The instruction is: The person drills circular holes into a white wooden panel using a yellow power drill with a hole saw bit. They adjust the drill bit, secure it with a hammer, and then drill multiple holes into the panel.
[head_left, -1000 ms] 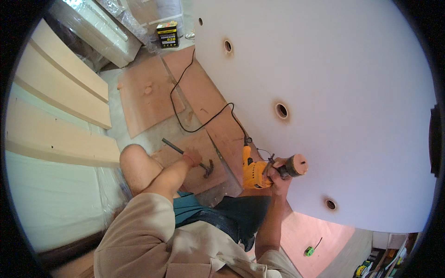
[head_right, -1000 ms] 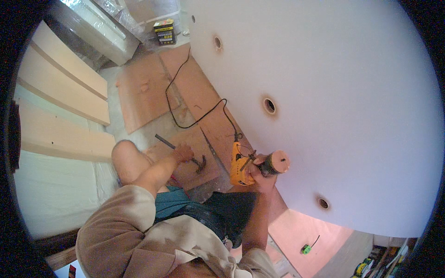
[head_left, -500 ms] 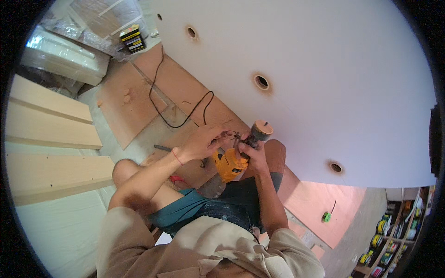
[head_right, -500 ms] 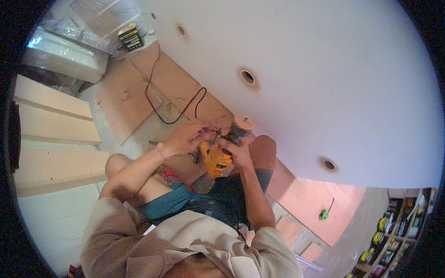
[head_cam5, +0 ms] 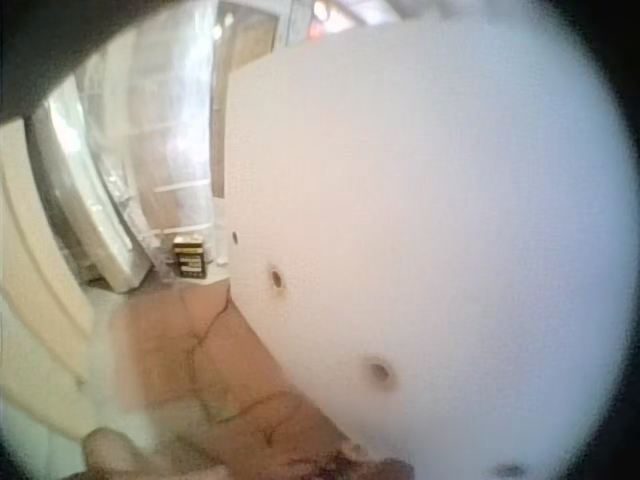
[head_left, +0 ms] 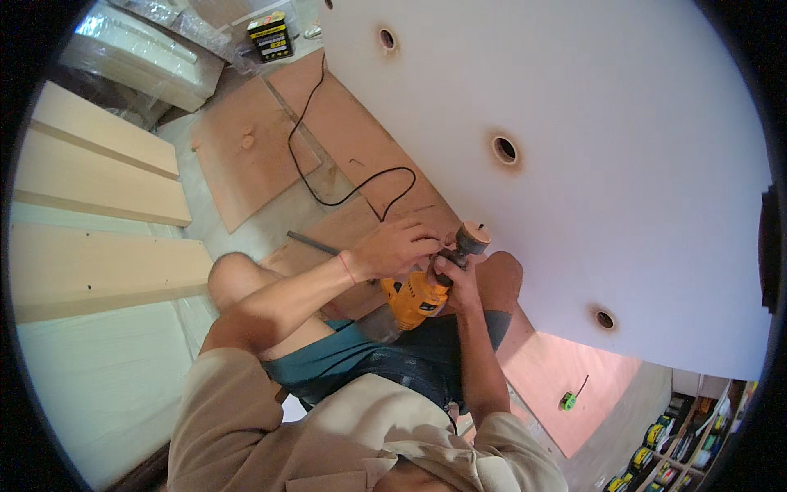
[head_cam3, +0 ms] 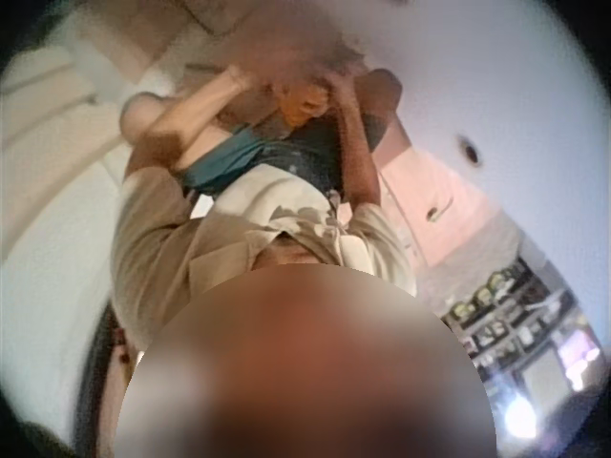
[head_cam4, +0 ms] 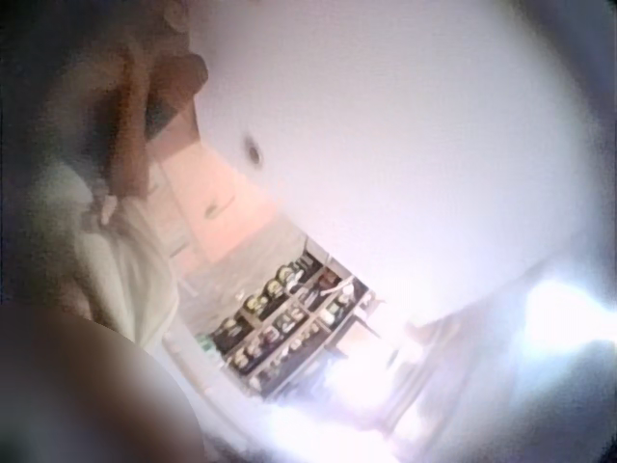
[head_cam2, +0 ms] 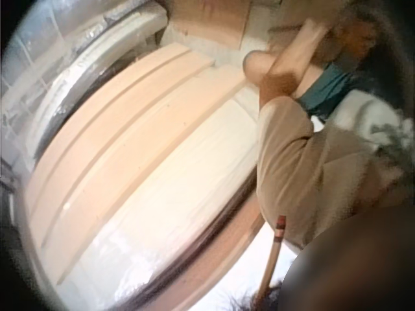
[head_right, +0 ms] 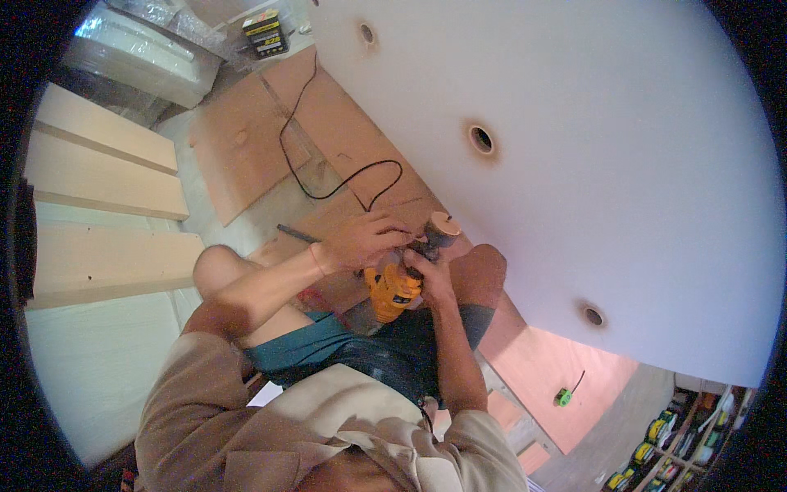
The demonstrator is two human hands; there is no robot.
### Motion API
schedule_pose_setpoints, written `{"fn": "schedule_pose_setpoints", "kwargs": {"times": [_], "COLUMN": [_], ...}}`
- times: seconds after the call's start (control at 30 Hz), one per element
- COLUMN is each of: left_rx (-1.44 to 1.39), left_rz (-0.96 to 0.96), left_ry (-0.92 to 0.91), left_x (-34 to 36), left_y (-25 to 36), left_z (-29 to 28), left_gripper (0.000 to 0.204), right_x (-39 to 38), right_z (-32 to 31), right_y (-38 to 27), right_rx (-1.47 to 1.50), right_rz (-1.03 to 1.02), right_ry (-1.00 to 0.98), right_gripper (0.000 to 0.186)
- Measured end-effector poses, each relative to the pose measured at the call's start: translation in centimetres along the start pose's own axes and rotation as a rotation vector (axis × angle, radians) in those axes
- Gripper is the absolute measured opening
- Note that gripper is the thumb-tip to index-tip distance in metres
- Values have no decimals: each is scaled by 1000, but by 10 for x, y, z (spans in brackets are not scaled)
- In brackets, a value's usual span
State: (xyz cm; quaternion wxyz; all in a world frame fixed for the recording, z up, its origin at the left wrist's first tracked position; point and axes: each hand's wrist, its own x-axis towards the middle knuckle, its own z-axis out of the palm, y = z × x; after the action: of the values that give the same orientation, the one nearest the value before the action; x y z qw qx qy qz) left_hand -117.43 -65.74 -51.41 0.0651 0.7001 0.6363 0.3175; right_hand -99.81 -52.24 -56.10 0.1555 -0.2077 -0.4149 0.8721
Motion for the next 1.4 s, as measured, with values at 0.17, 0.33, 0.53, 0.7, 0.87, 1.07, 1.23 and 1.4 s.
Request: {"fn": "schedule_pose_setpoints", "kwargs": {"times": [0.17, 0.33, 0.53, 0.7, 0.87, 1.07, 1.23, 1.4], "left_rx": [151, -200, 128, 422, -150, -863, -737, -345], "left_rz": [-32, -740, -881, -795, -552, -634, -816, -679], "left_ry": [207, 173, -335, -241, -580, -456, -546, -545], "left_x": [-8, -14, -51, -62, -20, -12, -8, -17], "left_y": [-8, -66, -109, -104, -70, 0, 7, -28], "left_z": [5, 2, 46, 56, 46, 30, 36, 37], "left_gripper": [43, 30, 41, 53, 64, 77, 96, 104], "right_x": [2, 13, 21, 20, 20, 24, 31, 44], "right_z": [-3, -18, -38, -29, -22, -29, -33, -24], "right_y": [6, 5, 12, 12, 0, 12, 38, 58], "right_rx": [-48, 105, 73, 175, 487, 738, 770, 425], "right_rz": [-35, -148, -37, 19, 108, 194, 168, 285], "right_ry": [165, 286, 416, 415, 406, 292, 267, 268], "right_gripper": [30, 26, 20, 17, 16, 12, 12, 32]}}
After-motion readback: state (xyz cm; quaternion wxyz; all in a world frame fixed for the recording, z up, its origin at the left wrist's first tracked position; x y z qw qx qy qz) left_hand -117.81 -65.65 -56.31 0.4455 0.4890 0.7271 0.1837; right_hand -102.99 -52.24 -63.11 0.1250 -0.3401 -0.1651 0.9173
